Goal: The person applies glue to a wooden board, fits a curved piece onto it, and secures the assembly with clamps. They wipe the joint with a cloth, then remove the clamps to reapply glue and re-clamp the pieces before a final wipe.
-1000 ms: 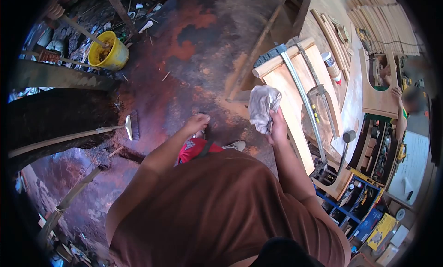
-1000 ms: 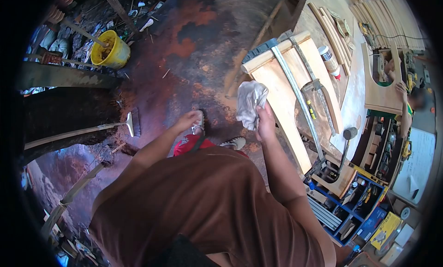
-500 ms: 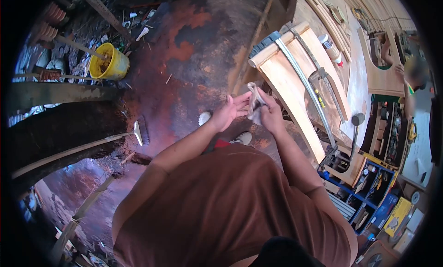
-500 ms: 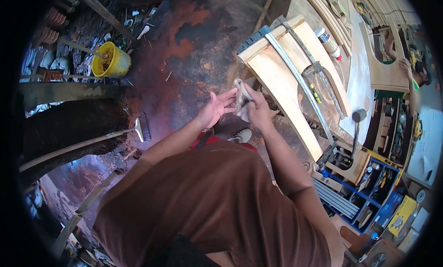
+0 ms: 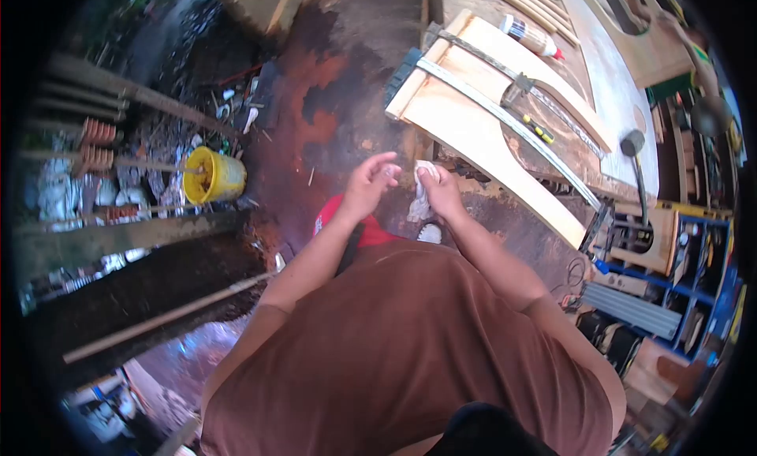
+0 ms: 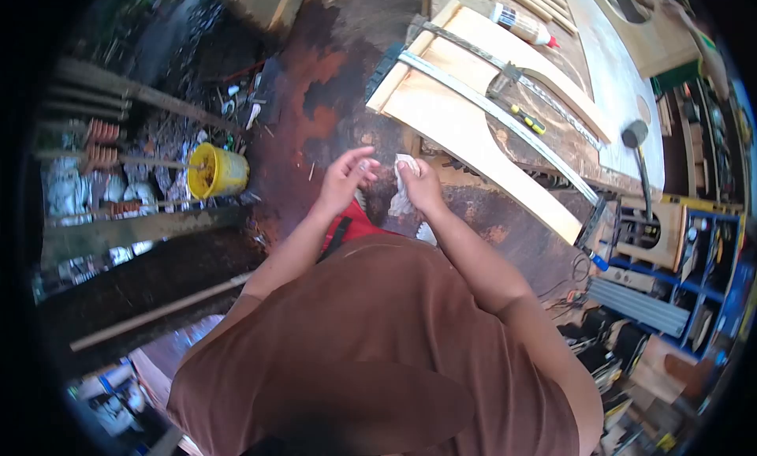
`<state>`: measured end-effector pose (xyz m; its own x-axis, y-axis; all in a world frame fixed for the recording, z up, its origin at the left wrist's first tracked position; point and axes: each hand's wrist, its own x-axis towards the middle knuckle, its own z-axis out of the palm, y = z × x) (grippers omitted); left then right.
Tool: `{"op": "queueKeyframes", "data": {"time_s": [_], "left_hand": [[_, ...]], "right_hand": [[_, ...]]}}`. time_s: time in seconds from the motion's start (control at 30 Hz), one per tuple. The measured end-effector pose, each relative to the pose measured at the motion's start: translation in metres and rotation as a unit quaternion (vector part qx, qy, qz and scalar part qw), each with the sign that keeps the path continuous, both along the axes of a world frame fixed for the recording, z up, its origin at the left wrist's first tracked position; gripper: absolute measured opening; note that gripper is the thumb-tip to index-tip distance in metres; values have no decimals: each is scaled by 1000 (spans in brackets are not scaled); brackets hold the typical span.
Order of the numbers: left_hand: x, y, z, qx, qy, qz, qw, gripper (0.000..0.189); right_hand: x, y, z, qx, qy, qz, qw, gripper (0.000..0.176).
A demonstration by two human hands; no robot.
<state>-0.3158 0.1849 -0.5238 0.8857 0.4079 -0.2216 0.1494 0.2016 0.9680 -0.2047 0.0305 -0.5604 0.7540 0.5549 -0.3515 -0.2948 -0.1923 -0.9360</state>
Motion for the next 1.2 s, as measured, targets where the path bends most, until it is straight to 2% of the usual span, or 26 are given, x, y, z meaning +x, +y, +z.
{"op": "queueKeyframes", "data": {"time_s": [0.03,0.1,0.13,0.2,0.23,0.3,0.33,0.37,0.43,0.47,0.5,0.53,0.57,0.63,0.67,0.7,0.77,0.8,0.9,0.97,1.03,1.07,1.1,1.17,1.2], "left_hand": [[9,16,13,21,-16,-5,1000,33],[33,54,25,70,-77,-29,994,33],[52,70,29,70,-78,-56,993,33],[85,103,36,156,-155,-62,974,32],[101,115,42,152,-156,-98,971,32],[137,131,56,246,-233,-147,929,30],[150,137,58,289,-243,-186,907,31],[163,140,59,282,-248,-214,902,31],[186,138,64,369,-278,-301,834,31],[197,134,60,406,-327,-308,796,29],[205,132,56,399,-333,-331,788,29],[218,127,51,429,-354,-349,755,29],[228,123,45,458,-372,-365,720,28],[239,115,35,467,-381,-389,697,27],[239,111,31,480,-378,-380,694,27],[236,109,27,494,-374,-371,692,26],[243,109,22,496,-385,-382,678,25],[245,109,21,489,-388,-385,680,24],[242,110,16,470,-394,-406,678,23],[244,110,18,466,-398,-403,680,24],[250,114,20,449,-393,-419,685,27],[256,116,22,474,-405,-440,646,29],[265,117,27,497,-420,-461,604,30],[280,124,29,497,-423,-509,561,32],[286,123,27,529,-436,-510,520,34]], "right_hand": [[2,11,3,36,57,-38,997,22],[15,36,2,36,37,-76,996,20],[20,49,-3,29,50,-121,991,20],[24,76,-16,31,88,-222,971,17],[21,87,-19,35,92,-257,961,17],[23,107,-19,85,132,-356,921,15],[16,111,-10,106,151,-370,911,15],[11,117,5,118,153,-398,897,16],[9,124,9,99,122,-433,888,19],[2,127,9,93,125,-441,884,19],[5,128,12,91,121,-446,882,19],[6,135,10,18,61,-480,875,19],[5,137,9,24,58,-498,865,19],[-1,137,30,-221,-89,-404,883,19],[-3,138,42,-273,-53,-385,880,21],[-9,141,42,-270,-47,-396,877,21],[-14,140,42,-306,-153,-400,850,21],[-16,138,44,-303,-148,-411,847,21],[-35,134,54,-99,-312,-448,832,24],[-42,138,50,-87,-300,-487,816,26],[-46,152,20,-108,-101,-560,815,26],[-46,163,10,-92,-70,-564,817,26],[-43,174,4,-117,-106,-567,809,25],[-34,203,9,-83,-79,-630,768,24],[-31,219,7,-86,-71,-649,752,24]]}}
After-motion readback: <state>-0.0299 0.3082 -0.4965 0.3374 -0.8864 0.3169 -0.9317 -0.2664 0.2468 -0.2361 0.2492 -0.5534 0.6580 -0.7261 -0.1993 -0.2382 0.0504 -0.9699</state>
